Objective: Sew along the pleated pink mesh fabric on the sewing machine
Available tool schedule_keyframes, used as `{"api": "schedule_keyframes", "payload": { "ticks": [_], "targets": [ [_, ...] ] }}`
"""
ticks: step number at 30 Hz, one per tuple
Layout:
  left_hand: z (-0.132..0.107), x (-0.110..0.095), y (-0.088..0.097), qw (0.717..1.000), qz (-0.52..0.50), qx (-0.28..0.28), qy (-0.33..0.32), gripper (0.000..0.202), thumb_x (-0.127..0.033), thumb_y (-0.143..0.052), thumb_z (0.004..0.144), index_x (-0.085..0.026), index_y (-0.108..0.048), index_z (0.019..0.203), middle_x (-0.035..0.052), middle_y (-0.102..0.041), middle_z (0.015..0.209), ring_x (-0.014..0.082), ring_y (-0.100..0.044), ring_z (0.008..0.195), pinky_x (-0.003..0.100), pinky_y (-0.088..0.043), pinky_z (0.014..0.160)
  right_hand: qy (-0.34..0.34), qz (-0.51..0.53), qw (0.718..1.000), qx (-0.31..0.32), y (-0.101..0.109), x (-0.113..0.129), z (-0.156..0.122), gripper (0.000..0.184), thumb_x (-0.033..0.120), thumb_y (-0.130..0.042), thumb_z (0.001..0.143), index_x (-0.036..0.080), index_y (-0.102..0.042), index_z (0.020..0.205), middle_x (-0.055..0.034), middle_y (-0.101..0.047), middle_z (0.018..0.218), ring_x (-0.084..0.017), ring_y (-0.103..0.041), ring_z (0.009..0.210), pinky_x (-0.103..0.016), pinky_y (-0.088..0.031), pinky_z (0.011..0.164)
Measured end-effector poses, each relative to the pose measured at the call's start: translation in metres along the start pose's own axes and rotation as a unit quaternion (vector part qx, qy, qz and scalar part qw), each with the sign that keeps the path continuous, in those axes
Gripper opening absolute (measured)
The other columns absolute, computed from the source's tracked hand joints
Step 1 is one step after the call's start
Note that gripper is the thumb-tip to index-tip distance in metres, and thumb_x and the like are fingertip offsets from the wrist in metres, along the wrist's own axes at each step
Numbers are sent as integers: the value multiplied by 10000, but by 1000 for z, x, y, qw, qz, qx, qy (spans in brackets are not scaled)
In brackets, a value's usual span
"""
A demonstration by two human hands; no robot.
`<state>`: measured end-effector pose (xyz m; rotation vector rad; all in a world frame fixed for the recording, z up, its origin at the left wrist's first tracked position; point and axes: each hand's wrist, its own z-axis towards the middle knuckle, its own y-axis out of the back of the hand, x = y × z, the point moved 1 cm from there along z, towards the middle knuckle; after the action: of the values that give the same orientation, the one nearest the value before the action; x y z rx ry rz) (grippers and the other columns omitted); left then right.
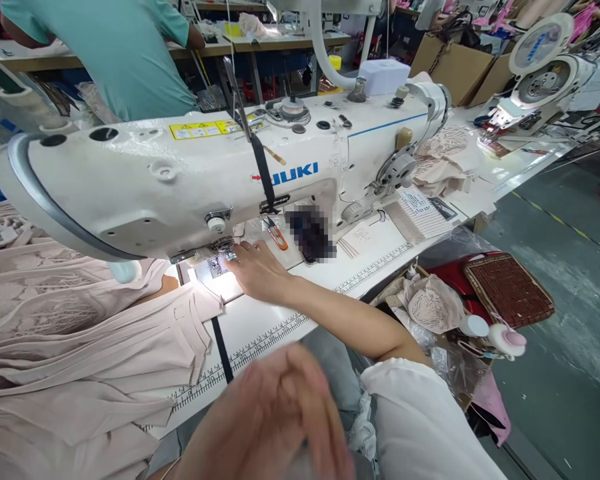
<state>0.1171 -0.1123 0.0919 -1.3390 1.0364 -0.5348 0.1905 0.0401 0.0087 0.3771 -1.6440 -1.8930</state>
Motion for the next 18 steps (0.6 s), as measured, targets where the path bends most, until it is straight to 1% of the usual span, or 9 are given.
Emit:
{"api": "schedule_keyframes", "payload": {
  "ticks": [2,3,5,8,11,13,15,16,18],
  "targets": [
    [15,-6,13,993,-7,-104,-61,323,-405,-571,963,-129,-737,955,115,-792,891,238,-758,921,343,-577,887,-2,0,1000,1,0,0,1,339,29,-381,907,115,-601,1151,-180,-629,1203,-305,-520,1100,-458,-383,923],
    [21,-7,21,985,-20,-154,-73,310,-347,-533,982,-119,-738,936,133,-790,958,239,-748,985,345,-565,931,-5,3,1000,1,0,0,1,330,37,-387,912,120,-600,1151,-177,-628,1205,-305,-520,1105,-460,-386,923],
    [28,-9,36,966,-49,-238,-84,378,-295,-437,1018,-92,-737,909,176,-771,1057,247,-723,1073,365,-538,1004,-10,11,1000,4,0,0,2,306,48,-389,924,132,-602,1126,-171,-625,1211,-300,-521,1114,-460,-393,926],
    [32,-10,49,947,-74,-301,-88,413,-264,-390,1032,-70,-735,912,209,-748,1112,254,-712,1104,392,-517,1054,-15,22,1000,8,1,0,3,279,57,-380,945,150,-602,1087,-153,-623,1218,-287,-521,1127,-453,-394,935],
    [32,-9,51,942,-77,-317,-85,390,-242,-406,1025,-66,-734,908,212,-743,1110,254,-715,1091,398,-532,1035,-12,18,1000,10,1,-1,3,262,59,-384,951,150,-602,1065,-150,-621,1217,-281,-523,1119,-446,-394,930],
    [32,-9,51,945,-60,-308,-92,299,-228,-493,993,-76,-738,912,194,-748,1097,246,-716,1080,374,-546,1007,-9,12,1000,9,0,-1,3,260,62,-384,951,150,-605,1057,-149,-619,1225,-281,-521,1119,-445,-393,929],
    [31,-8,51,953,-21,-283,-108,108,-186,-669,892,-107,-739,915,139,-761,1036,209,-722,1023,319,-553,965,-7,10,1000,4,0,-1,2,277,64,-372,953,150,-606,1074,-149,-618,1234,-284,-516,1127,-448,-393,931],
    [30,-8,51,955,3,-270,-118,85,-157,-757,814,-125,-736,890,99,-763,963,177,-722,953,276,-557,913,-6,10,1000,2,0,-1,2,287,64,-369,953,147,-605,1093,-151,-617,1241,-286,-514,1131,-450,-393,932],
    [29,-9,50,958,48,-250,-128,198,-135,-868,684,-147,-714,809,26,-720,786,113,-677,774,203,-537,765,-7,5,1000,3,0,-1,1,303,65,-372,949,135,-603,1132,-163,-615,1255,-292,-514,1133,-454,-393,931]
  ]
}}
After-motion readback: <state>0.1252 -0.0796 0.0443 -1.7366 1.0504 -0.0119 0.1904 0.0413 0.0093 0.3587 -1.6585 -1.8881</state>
